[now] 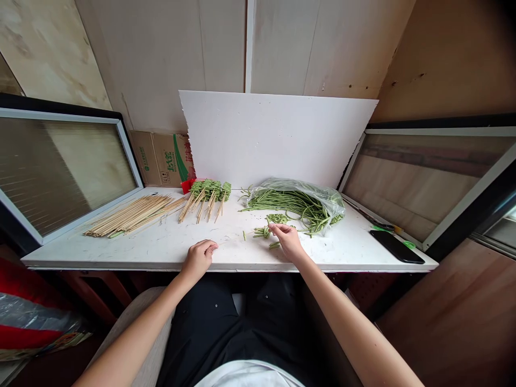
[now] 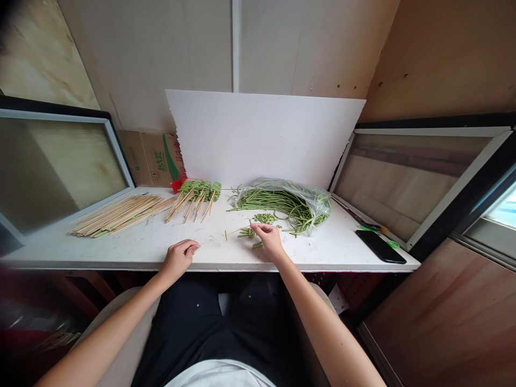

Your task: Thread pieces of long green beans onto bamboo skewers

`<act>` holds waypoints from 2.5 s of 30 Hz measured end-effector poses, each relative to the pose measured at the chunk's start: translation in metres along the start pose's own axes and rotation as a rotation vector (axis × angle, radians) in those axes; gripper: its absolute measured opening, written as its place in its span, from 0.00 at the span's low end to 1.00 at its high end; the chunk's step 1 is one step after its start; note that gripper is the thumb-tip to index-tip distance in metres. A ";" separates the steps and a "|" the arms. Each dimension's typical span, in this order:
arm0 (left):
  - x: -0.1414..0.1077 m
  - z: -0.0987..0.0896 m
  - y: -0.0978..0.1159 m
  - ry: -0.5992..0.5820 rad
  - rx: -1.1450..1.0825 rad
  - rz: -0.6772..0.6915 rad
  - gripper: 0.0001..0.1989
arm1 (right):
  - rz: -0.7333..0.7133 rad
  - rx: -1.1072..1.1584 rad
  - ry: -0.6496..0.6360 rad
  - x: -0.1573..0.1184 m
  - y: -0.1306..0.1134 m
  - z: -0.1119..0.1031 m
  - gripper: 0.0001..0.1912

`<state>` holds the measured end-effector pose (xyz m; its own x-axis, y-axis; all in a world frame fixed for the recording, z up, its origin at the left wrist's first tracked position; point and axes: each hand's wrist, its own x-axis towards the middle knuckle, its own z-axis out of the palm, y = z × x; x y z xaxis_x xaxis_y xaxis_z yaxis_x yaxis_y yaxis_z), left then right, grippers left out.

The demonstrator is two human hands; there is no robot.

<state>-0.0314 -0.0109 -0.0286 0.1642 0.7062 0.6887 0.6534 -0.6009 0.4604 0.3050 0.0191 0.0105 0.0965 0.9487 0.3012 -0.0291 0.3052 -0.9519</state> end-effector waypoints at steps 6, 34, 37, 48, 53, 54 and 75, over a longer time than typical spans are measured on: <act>-0.002 0.000 0.002 0.023 0.009 0.002 0.12 | -0.014 0.033 -0.008 -0.003 -0.007 0.006 0.19; 0.003 0.000 0.001 -0.059 0.068 -0.006 0.09 | -0.081 -0.039 0.146 -0.006 -0.019 0.015 0.25; 0.003 -0.004 0.003 -0.053 0.068 0.029 0.12 | -0.068 -0.029 0.139 -0.004 -0.019 0.013 0.26; 0.000 -0.004 -0.005 -0.105 0.001 -0.057 0.14 | -0.064 0.020 0.125 -0.011 -0.018 0.023 0.25; 0.000 -0.006 -0.004 -0.133 0.002 -0.082 0.16 | -0.088 0.006 0.119 -0.015 -0.019 0.027 0.25; 0.001 -0.006 -0.004 -0.139 0.007 -0.083 0.16 | -0.095 0.009 0.109 -0.015 -0.019 0.027 0.25; -0.005 0.004 -0.002 0.020 0.033 0.047 0.13 | -0.073 -0.007 -0.035 -0.034 -0.021 0.059 0.20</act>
<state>-0.0307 -0.0124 -0.0350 0.1808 0.6695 0.7204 0.6694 -0.6204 0.4086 0.2441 -0.0148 0.0231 0.0631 0.9262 0.3718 -0.0158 0.3734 -0.9275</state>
